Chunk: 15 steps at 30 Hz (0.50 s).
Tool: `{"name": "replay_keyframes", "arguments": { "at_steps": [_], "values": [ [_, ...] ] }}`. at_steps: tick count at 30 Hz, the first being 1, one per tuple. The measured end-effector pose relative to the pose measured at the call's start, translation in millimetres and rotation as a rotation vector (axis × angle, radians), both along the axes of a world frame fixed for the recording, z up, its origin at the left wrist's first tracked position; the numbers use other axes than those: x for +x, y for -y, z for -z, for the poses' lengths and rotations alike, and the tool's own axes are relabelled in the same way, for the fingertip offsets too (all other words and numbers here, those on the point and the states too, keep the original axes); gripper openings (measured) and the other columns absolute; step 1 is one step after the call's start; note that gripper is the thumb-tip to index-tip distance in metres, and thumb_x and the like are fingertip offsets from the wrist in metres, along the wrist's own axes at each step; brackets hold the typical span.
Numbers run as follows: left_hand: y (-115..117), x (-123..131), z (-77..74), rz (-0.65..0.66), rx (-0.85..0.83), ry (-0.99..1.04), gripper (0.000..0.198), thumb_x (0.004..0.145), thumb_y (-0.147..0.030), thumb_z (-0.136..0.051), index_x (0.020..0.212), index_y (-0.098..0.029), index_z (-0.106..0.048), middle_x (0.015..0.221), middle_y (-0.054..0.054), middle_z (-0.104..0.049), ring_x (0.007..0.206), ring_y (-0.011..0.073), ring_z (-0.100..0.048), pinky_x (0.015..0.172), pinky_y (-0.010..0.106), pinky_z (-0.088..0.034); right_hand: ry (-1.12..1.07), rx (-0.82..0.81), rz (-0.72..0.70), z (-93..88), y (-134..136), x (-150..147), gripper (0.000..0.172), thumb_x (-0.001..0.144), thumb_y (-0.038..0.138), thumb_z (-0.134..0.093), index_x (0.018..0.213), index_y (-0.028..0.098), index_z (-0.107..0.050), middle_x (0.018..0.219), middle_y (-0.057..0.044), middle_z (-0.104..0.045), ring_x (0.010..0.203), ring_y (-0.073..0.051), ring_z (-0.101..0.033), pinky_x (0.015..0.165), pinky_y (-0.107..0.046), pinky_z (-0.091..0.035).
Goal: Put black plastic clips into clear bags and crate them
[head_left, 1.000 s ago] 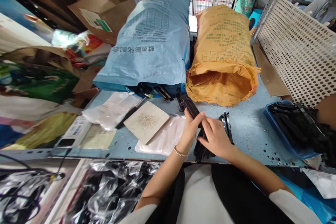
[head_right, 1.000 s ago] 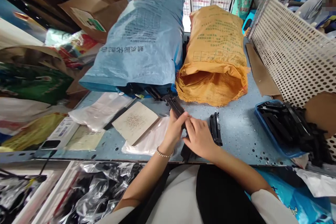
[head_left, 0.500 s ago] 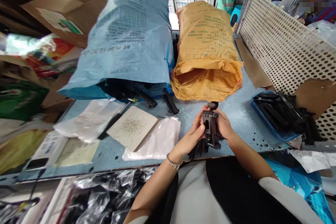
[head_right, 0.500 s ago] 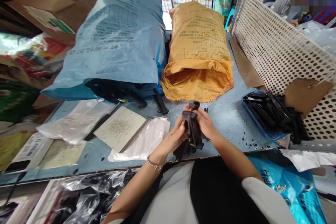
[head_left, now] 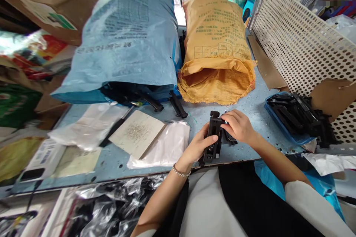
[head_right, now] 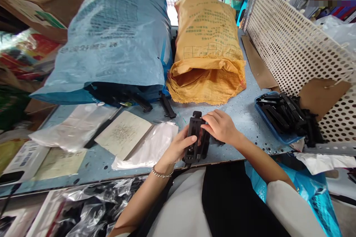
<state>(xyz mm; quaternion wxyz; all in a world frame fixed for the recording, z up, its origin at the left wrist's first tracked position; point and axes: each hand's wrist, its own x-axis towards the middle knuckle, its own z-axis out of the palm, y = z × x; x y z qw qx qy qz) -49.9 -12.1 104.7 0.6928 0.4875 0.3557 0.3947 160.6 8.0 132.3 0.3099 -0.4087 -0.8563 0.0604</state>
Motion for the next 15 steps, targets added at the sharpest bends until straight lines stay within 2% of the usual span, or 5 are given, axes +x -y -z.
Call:
{"name": "replay_keyframes", "arguments": {
  "at_steps": [4, 8, 10, 12, 15],
  "values": [
    [0, 7, -1.8, 0.056, -0.201, 0.087, 0.043, 0.077, -0.049, -0.078, 0.105, -0.019, -0.065, 0.083, 0.001, -0.063, 0.063, 0.0125, -0.055, 0.054, 0.024, -0.044, -0.075, -0.199, 0.025, 7.4, -8, -3, 0.04, 0.105, 0.049, -0.039, 0.086, 0.021, -0.061, 0.079, -0.008, -0.062, 0.076, -0.023, -0.056, 0.073, -0.038, -0.048],
    [-5, 13, -4.2, -0.078, -0.301, 0.115, 0.042, 0.075, -0.049, -0.079, 0.097, -0.017, -0.062, 0.072, -0.003, -0.059, 0.055, 0.0085, -0.05, 0.048, 0.021, -0.038, -0.387, -0.718, 0.014, 14.4, -11, -13, 0.057, 0.106, 0.06, -0.02, 0.08, 0.021, -0.052, 0.063, 0.0, -0.052, 0.058, -0.015, -0.051, 0.057, -0.029, -0.044],
    [-13, 10, -6.3, -0.141, -0.357, 0.151, 0.043, 0.073, -0.052, -0.079, 0.089, -0.016, -0.061, 0.069, -0.003, -0.058, 0.054, 0.0089, -0.052, 0.047, 0.021, -0.038, -0.379, -0.822, -0.04, 12.9, -5, -19, 0.059, 0.105, 0.062, -0.018, 0.084, 0.02, -0.054, 0.065, 0.0, -0.054, 0.058, -0.015, -0.052, 0.056, -0.027, -0.043],
    [-21, 5, -8.9, -0.194, -0.397, 0.192, 0.046, 0.072, -0.054, -0.079, 0.09, -0.016, -0.061, 0.069, -0.002, -0.059, 0.053, 0.0092, -0.053, 0.046, 0.021, -0.04, -0.232, -0.652, -0.118, 8.8, 5, -23, 0.054, 0.105, 0.062, -0.029, 0.092, 0.019, -0.058, 0.076, -0.003, -0.061, 0.069, -0.017, -0.057, 0.063, -0.029, -0.044],
    [-27, 1, -10.8, -0.19, -0.449, 0.248, 0.048, 0.069, -0.051, -0.081, 0.096, -0.016, -0.063, 0.07, -0.002, -0.06, 0.052, 0.0086, -0.052, 0.045, 0.019, -0.038, 0.05, -0.247, -0.246, 5.6, 20, -30, 0.037, 0.104, 0.05, -0.046, 0.093, 0.018, -0.061, 0.083, -0.007, -0.063, 0.077, -0.02, -0.055, 0.069, -0.032, -0.042]
  ]
}}
